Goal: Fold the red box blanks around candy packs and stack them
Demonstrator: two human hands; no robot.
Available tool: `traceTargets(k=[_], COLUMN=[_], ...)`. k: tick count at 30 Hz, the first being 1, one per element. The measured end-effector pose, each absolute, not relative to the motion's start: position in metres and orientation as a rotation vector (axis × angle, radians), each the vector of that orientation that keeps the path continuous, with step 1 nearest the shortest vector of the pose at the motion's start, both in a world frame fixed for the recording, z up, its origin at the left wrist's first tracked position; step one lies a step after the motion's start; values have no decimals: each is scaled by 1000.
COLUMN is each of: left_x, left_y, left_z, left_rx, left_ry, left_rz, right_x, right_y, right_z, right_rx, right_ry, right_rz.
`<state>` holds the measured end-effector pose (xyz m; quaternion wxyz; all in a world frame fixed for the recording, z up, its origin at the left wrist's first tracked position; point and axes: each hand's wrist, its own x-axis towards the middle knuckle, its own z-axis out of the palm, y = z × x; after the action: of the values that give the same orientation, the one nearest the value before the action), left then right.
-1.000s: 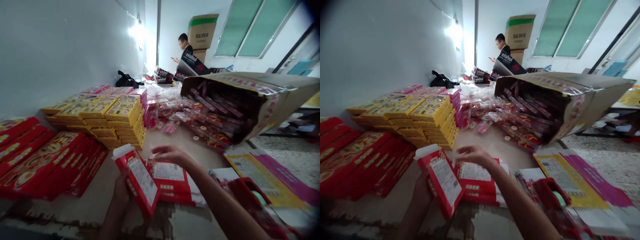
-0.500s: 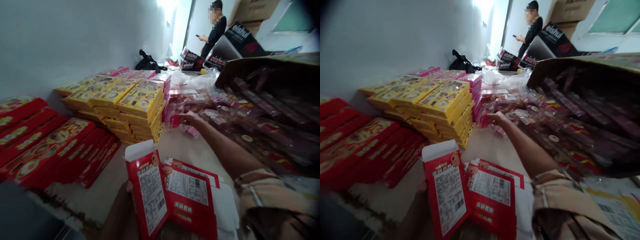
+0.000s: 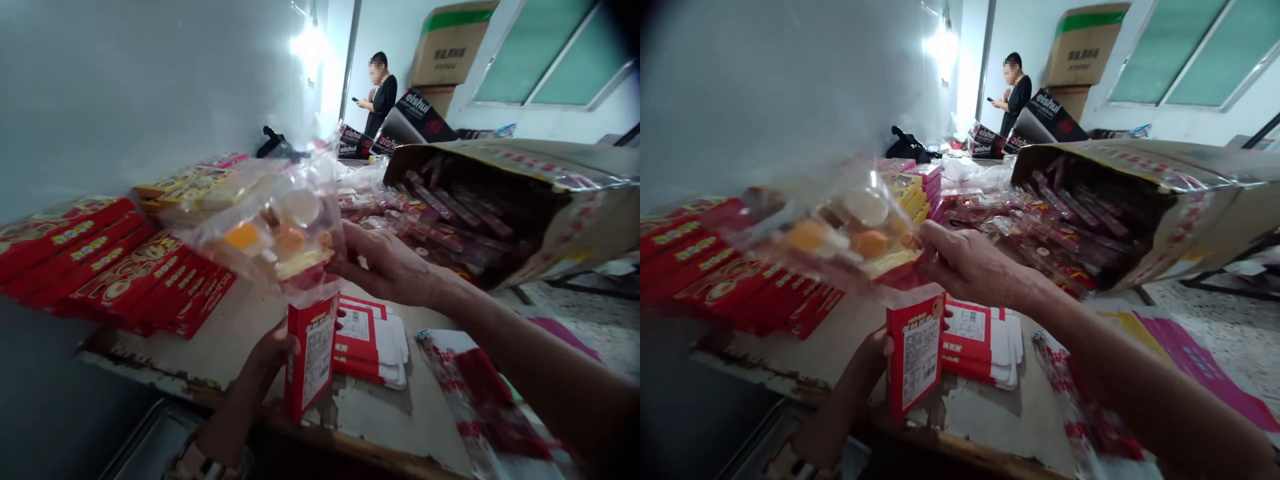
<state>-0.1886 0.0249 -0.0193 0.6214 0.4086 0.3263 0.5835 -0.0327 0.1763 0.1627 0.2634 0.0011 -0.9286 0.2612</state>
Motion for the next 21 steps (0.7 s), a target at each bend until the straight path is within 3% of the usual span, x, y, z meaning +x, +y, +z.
traceTargets(k=[7, 10, 14, 21], left_x=[-162, -160, -164, -162], left_y=[30, 30, 30, 30], left_z=[-3, -5, -12, -23], left_rx=[964, 983, 1096, 1117], left_ry=[647, 616, 740, 829], left_rz=[1153, 1145, 1199, 1264], right_x=[-4, 10, 31, 75], right_y=[172, 170, 177, 192], right_z=[101, 74, 62, 132], right_rx=[-140, -263, -368, -361], right_ry=[-2000, -1895, -2161, -1983], right_rz=[1544, 1491, 1375, 1171])
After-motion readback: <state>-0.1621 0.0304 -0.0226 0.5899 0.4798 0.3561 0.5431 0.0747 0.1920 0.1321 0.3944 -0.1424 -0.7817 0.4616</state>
